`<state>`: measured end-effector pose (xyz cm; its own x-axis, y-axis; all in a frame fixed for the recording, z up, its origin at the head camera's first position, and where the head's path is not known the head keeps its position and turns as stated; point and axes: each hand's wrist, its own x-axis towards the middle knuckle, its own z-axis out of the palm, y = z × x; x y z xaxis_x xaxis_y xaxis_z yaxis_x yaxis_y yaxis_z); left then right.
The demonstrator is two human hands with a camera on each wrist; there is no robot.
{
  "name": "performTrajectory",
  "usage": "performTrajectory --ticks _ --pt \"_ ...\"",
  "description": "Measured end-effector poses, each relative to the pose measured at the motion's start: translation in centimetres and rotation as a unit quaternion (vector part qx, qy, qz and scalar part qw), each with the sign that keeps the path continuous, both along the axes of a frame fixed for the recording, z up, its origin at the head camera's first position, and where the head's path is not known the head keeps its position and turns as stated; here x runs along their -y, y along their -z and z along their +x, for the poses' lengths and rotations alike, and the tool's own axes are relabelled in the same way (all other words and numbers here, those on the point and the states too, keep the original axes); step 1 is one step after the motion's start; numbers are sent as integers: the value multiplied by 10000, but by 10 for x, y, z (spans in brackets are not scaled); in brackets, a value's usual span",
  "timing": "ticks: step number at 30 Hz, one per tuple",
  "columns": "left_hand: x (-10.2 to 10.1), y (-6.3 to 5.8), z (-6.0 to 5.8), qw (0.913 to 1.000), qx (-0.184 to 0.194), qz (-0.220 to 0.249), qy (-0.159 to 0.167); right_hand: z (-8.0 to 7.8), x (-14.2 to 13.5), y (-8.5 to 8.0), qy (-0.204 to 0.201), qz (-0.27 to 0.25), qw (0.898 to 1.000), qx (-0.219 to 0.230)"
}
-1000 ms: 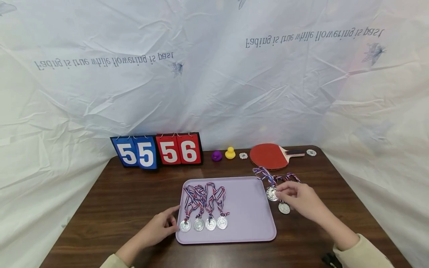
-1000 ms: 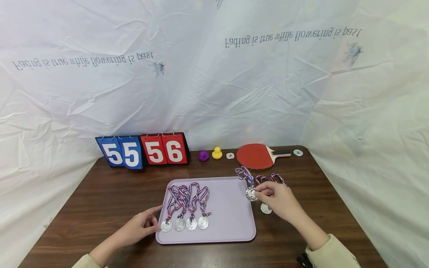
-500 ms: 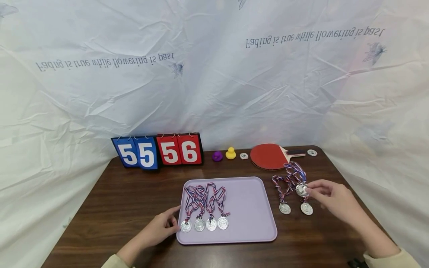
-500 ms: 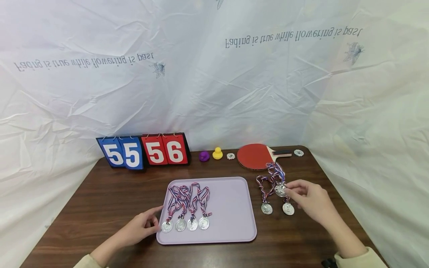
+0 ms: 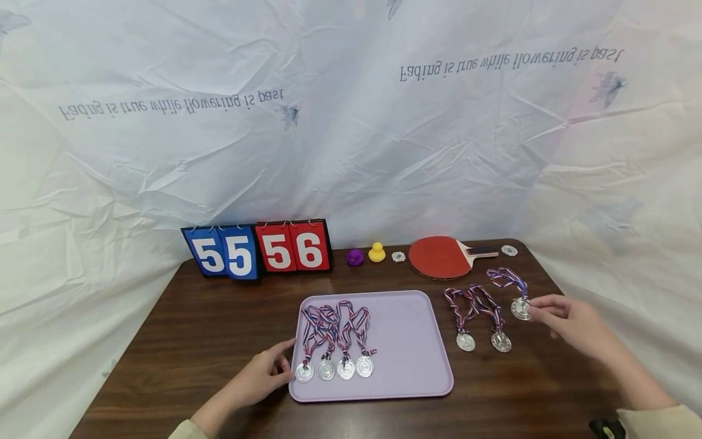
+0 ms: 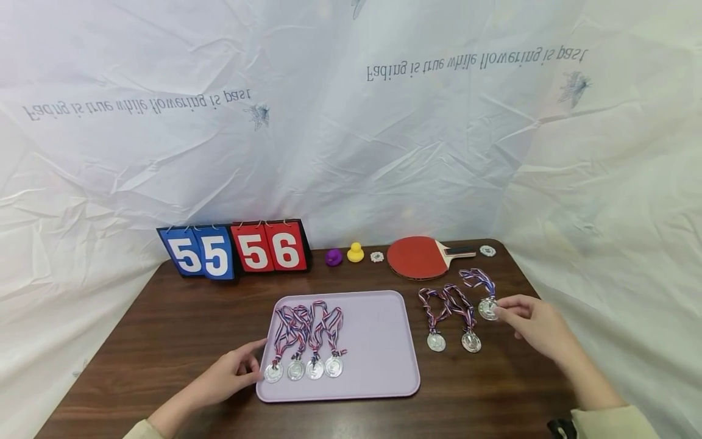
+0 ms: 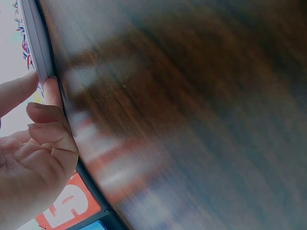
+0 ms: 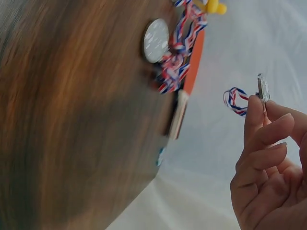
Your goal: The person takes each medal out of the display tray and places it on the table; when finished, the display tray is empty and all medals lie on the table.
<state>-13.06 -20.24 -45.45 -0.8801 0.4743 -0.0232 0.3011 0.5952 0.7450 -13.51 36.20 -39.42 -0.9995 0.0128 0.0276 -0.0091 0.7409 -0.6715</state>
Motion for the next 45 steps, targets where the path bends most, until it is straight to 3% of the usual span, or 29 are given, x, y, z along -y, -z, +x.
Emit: performTrajectory --ticks 20,31,45 --pt "1 1 2 10000 -32 -61 -20 -16 -33 28 -130 467 9983 336" --pt "0 0 2 10000 -26 12 -2 -16 -36 47 -206 686 9970 309" --pt "0 0 1 9999 -12 121 39 -11 -34 54 -110 814 9945 657"
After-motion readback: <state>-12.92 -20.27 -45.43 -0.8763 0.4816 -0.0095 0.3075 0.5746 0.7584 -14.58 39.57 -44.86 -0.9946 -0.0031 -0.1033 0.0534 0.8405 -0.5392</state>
